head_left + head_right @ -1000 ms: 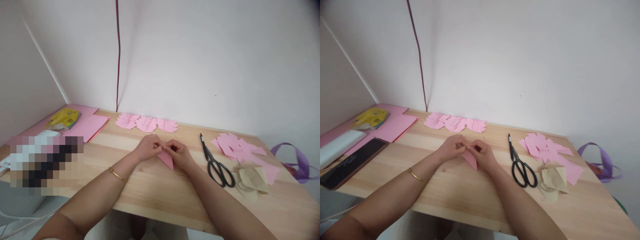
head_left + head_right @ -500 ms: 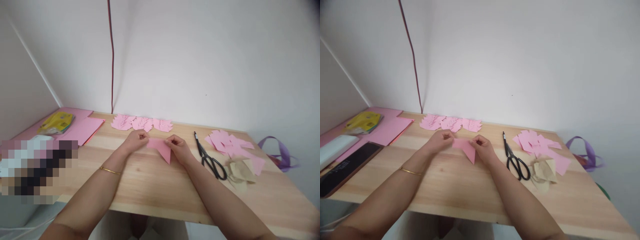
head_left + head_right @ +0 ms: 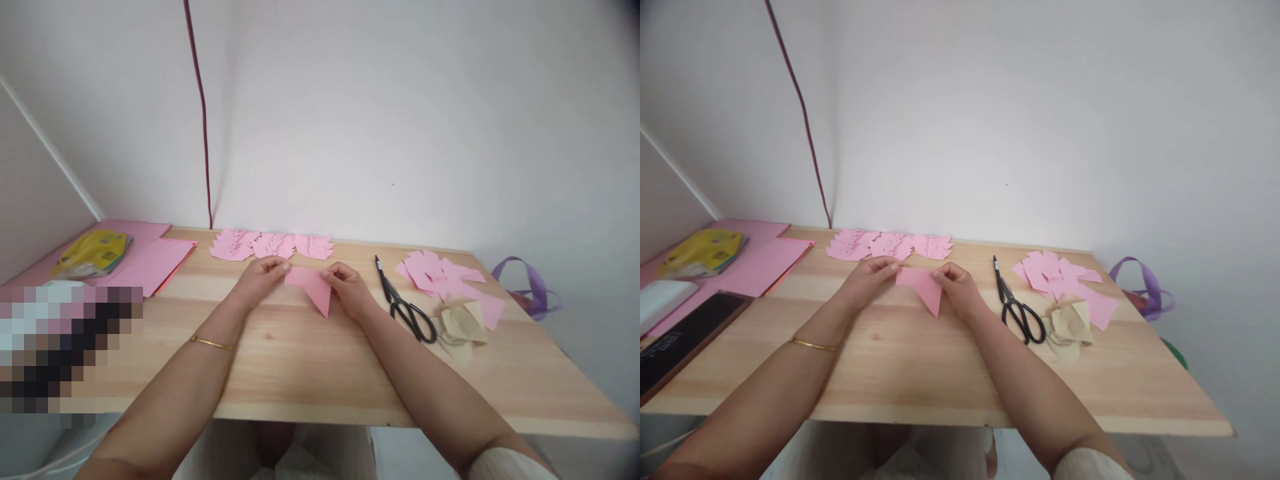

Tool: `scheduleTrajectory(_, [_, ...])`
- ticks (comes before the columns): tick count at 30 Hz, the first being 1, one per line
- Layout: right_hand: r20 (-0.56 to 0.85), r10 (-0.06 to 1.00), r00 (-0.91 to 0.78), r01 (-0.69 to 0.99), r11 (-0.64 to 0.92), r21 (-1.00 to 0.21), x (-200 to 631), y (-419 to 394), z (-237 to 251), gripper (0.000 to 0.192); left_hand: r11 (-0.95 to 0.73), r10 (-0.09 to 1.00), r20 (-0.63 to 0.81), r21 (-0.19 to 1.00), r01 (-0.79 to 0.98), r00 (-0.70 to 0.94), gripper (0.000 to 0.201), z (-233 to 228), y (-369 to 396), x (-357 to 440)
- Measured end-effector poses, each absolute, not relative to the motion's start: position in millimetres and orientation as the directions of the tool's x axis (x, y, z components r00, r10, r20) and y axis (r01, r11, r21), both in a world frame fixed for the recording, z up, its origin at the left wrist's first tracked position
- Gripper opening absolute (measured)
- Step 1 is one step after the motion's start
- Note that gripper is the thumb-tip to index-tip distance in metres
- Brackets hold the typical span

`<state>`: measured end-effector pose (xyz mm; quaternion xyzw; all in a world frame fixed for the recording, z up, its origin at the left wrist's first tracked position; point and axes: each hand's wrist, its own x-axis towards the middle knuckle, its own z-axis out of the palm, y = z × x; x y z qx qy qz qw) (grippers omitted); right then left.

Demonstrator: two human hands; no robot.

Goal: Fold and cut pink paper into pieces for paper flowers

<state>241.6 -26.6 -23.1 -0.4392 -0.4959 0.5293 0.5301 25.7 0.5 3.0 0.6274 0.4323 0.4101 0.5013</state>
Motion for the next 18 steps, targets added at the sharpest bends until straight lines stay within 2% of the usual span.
scheduleTrajectory(3, [0.084,0.994,-0.069,-0.075,0.079,-0.994,241.4,-28.3,-20.8,0.025,-0.105,0.959,0.055,0.981,0.165,0.279,0.027,0.8,-1.0,30.6])
scheduleTrajectory(7, [0.128,0.989,-0.074,-0.017,0.127,-0.992,241.2,-29.4,-20.3,0.027,-0.19,0.962,0.13,0.95,0.247,0.241,0.022,0.1,0.0,32.6])
scheduleTrajectory(10, [0.223,0.972,-0.068,0.068,0.227,-0.971,240.4,-30.1,-19.6,0.036,-0.302,0.93,0.215,0.908,0.289,0.298,0.018,3.1,-0.2,33.8])
scheduleTrajectory(13, [0.282,0.953,-0.106,0.173,0.297,-0.939,238.7,-33.8,-14.0,0.028,-0.38,0.889,0.268,0.883,0.274,0.371,0.017,6.6,-3.3,37.6])
scheduleTrajectory(18, [0.261,0.955,-0.14,0.234,0.288,-0.928,234.8,-42.0,-1.2,0.018,-0.29,0.896,0.201,0.94,0.18,0.395,0.02,6.3,-8.5,44.7])
